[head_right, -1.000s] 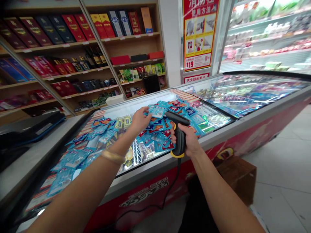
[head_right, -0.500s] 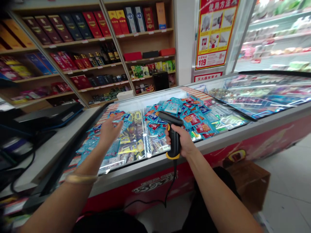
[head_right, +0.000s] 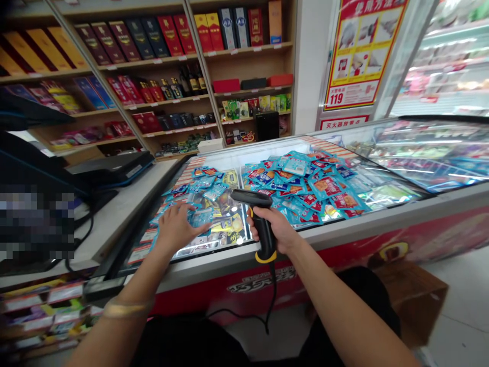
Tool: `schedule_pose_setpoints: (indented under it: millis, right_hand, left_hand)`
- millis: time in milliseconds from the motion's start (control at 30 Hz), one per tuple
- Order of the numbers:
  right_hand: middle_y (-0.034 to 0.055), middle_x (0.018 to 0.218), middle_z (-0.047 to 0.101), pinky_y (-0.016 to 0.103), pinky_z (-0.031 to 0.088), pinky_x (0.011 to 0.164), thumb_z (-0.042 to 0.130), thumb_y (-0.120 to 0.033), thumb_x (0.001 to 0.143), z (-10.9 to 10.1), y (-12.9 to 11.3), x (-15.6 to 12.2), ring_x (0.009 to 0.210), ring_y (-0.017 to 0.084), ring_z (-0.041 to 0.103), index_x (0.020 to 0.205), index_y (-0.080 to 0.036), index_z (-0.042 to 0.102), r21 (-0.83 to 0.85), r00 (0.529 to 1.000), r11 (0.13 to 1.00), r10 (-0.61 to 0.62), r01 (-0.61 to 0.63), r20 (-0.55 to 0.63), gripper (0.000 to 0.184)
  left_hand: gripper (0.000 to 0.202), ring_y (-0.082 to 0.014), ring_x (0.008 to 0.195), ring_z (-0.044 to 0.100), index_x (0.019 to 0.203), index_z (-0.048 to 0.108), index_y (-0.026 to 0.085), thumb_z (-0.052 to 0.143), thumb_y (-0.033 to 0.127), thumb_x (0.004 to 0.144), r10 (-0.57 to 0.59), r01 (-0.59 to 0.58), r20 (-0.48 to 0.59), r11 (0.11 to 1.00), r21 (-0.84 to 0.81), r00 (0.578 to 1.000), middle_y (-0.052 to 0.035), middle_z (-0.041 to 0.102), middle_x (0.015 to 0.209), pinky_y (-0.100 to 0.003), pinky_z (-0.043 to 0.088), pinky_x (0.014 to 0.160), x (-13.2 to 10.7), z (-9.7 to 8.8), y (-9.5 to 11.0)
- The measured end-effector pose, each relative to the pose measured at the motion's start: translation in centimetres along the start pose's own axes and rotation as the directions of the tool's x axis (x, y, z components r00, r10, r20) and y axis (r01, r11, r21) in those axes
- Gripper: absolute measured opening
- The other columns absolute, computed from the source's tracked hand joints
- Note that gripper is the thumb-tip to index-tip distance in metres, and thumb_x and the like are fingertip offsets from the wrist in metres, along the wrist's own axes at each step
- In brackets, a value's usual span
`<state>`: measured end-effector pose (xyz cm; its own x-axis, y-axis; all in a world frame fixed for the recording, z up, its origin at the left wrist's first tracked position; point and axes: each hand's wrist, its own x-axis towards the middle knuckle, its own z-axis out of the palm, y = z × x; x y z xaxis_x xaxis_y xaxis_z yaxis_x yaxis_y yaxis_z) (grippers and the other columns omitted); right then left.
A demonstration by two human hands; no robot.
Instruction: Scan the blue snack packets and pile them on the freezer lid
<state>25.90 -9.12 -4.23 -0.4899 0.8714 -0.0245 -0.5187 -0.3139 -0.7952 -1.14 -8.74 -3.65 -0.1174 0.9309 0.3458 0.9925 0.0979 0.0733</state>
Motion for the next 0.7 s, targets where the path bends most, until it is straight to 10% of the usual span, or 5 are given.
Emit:
schedule_pose_setpoints:
  millis: [700]
  right_hand:
    - [-0.0005,0.066,0.059,0.021,0.044,0.044,0.08,-0.044,0.066,0.54,-0.24,-0.02,0.05,0.009,0.05,0.08,-0.017,0.062,-0.059,0.999,0.998,0.015,-0.016,-0.03,0.035]
  left_hand:
    - [0.071,-0.0395,0.135,0.042,0.125,0.055,0.019,0.071,0.061,0.07,0.097,-0.096,-0.068,0.995,0.019,0.993,-0.0211,0.05,0.142,-0.054,0.031,0.111,-0.56,0.94,0.09]
